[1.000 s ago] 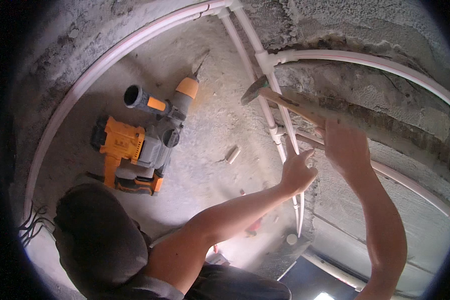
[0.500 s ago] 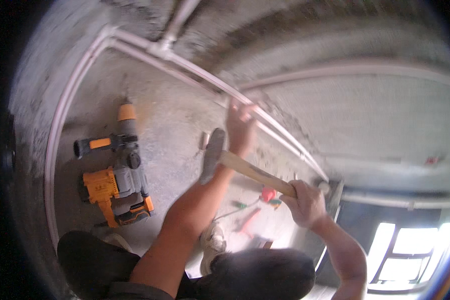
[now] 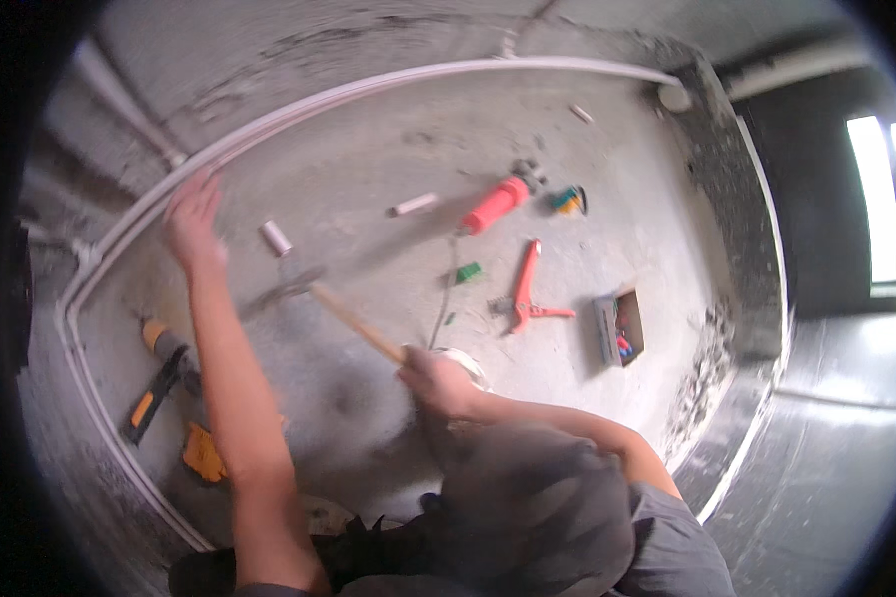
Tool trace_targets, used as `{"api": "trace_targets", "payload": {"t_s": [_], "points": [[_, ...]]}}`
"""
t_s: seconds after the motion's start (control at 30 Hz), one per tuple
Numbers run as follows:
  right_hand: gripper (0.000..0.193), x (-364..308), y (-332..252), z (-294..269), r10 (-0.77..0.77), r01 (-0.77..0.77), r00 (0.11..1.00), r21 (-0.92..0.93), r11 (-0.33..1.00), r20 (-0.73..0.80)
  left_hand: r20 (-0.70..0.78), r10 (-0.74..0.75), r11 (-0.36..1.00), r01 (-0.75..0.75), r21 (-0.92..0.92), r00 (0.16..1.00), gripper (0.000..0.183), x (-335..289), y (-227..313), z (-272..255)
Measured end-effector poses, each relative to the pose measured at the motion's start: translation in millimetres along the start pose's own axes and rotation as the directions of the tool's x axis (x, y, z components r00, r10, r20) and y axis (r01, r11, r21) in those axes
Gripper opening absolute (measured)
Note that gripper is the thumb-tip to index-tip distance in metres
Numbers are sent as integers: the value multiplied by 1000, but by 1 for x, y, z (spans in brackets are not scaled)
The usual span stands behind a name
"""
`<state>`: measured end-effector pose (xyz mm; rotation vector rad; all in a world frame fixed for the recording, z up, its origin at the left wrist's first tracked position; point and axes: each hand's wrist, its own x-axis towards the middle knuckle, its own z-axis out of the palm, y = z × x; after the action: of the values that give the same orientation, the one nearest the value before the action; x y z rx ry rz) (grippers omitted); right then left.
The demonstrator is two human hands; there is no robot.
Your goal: The person installs white PVC pipes along a concrete wall and floor. They use a hammer to tap pipe fittings into place, a power drill to secure the pipes, and a pipe cutter to trim sections. The person remains seated on the floor throughout the task.
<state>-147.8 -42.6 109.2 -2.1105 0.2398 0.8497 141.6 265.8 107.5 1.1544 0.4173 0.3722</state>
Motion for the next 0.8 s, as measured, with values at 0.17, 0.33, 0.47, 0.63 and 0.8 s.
{"api": "trace_targets", "payload": {"t_s": [0.17,0.33,0.47,0.63,0.8], "points": [[45,-13,34,-48,-361,344,932,222,912,39,3,-121,955,116,272,993,30,-20,-34,-12],[30,-12,177,-128,-22,159,875,246,956,-483,55,-207,911,172,375,977,24,-48,-54,-15],[20,-38,265,-199,189,-11,526,215,976,-829,188,-255,854,129,504,949,23,-78,-43,-11],[31,-85,352,-274,234,-430,421,34,902,-877,209,-290,721,69,690,934,18,-125,-44,29],[53,-77,372,-275,249,-479,652,-136,867,-716,250,-320,726,67,684,914,17,-139,-66,53]]}}
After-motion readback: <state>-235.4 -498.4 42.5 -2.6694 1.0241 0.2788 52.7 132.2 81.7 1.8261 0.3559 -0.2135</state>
